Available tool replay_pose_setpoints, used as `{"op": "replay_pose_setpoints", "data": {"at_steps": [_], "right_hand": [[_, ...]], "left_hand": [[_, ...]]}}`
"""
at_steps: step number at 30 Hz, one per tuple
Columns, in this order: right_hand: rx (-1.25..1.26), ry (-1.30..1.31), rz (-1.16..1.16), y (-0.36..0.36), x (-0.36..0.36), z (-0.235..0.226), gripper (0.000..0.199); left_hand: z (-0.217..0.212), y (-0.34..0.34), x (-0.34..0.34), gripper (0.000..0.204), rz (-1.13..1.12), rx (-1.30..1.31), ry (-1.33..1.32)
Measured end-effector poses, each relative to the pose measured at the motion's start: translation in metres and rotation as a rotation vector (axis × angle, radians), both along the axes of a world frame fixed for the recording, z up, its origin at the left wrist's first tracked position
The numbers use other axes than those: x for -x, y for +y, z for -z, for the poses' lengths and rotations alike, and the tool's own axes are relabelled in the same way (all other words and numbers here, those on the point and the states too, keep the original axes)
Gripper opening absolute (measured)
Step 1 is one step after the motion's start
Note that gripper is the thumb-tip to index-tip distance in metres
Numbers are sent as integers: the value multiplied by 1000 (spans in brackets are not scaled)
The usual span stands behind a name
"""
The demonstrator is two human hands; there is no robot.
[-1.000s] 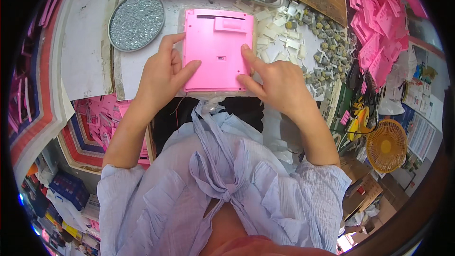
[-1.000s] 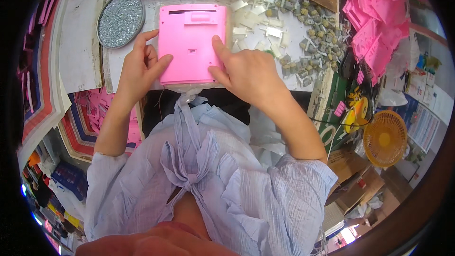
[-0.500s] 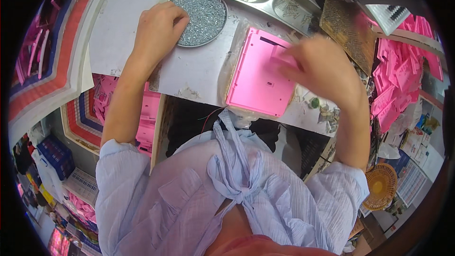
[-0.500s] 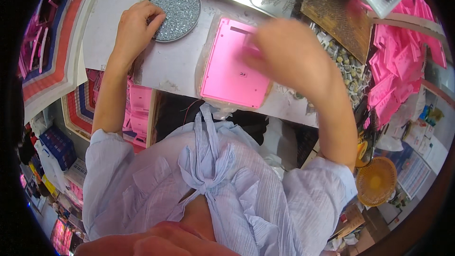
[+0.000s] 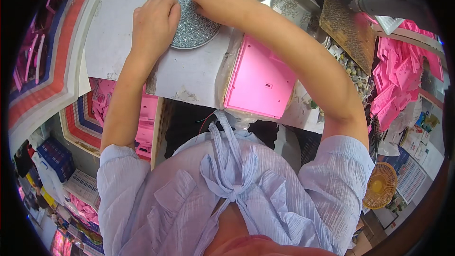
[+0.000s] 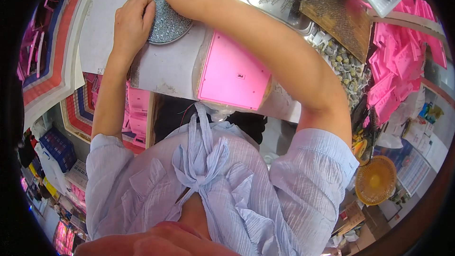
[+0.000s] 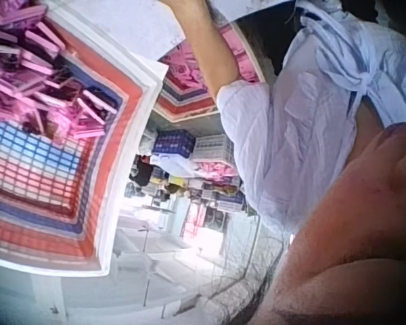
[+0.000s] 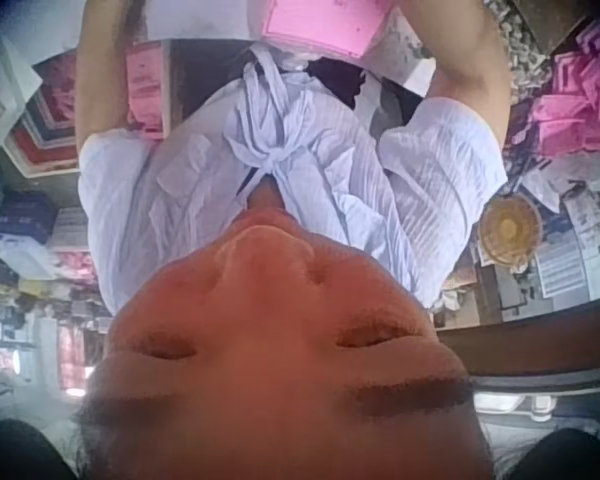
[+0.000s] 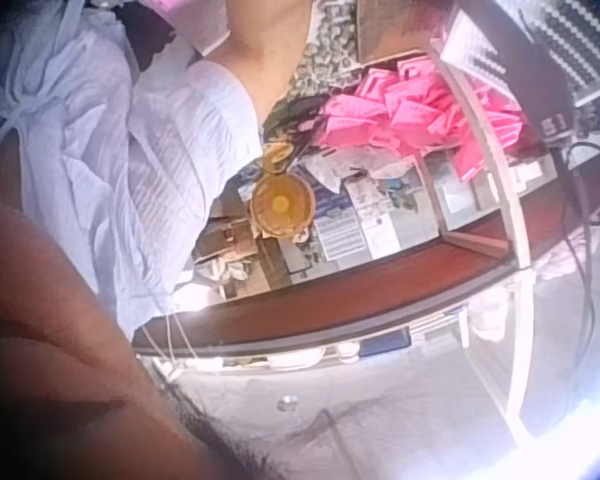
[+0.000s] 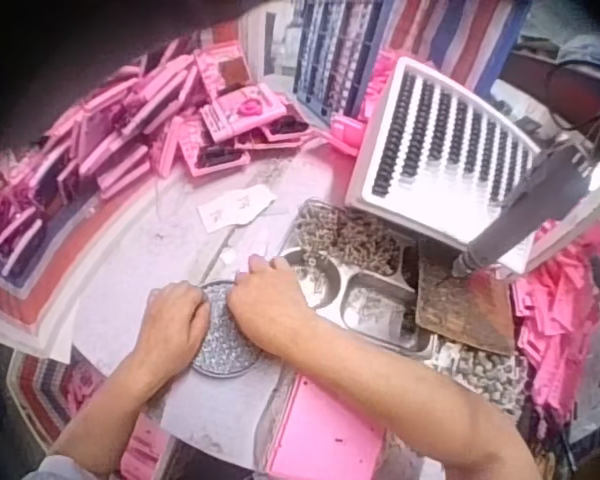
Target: Assembling and soldering components of a pink toy electronic device at a factory workbench.
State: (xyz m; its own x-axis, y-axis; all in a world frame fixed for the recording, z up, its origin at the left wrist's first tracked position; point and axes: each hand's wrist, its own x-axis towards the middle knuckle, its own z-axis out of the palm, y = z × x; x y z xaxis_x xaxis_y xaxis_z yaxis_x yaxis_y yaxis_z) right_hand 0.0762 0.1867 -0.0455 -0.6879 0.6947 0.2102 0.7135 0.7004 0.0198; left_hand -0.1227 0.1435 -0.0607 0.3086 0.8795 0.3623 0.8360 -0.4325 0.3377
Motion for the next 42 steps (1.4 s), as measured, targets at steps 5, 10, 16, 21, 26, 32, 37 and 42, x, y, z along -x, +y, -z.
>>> {"op": "replay_pose_setpoints", "data": {"at_steps": [5,10,16,21,26,32,37,42], "right_hand": [[-3,-1,-4,8,1,2,20],[119,335,71,-6,-27,-41,19],[286,563,250,-89,-148,-69,11],[492,604,394,-119,-189,-53,12],[518,559,418,-117,-194,-50,13],[443,537,302,-93,-168,-56,14],[230,448,-19,-40,-92,-51,13],[111,7,-103,2,1,-9,18]], "left_hand": [[-10,-1,-7,15,12,41,45],[-21,-47,-58,13,354,64,-270],[-36,-47,-89,10,465,293,-399],[-32,-45,-91,7,491,202,-337],[-35,-53,-94,7,474,73,-233],[-34,-59,-87,11,457,81,-263],[-32,-42,-50,13,144,144,-284],[-21,-26,-8,11,1,67,182]]}}
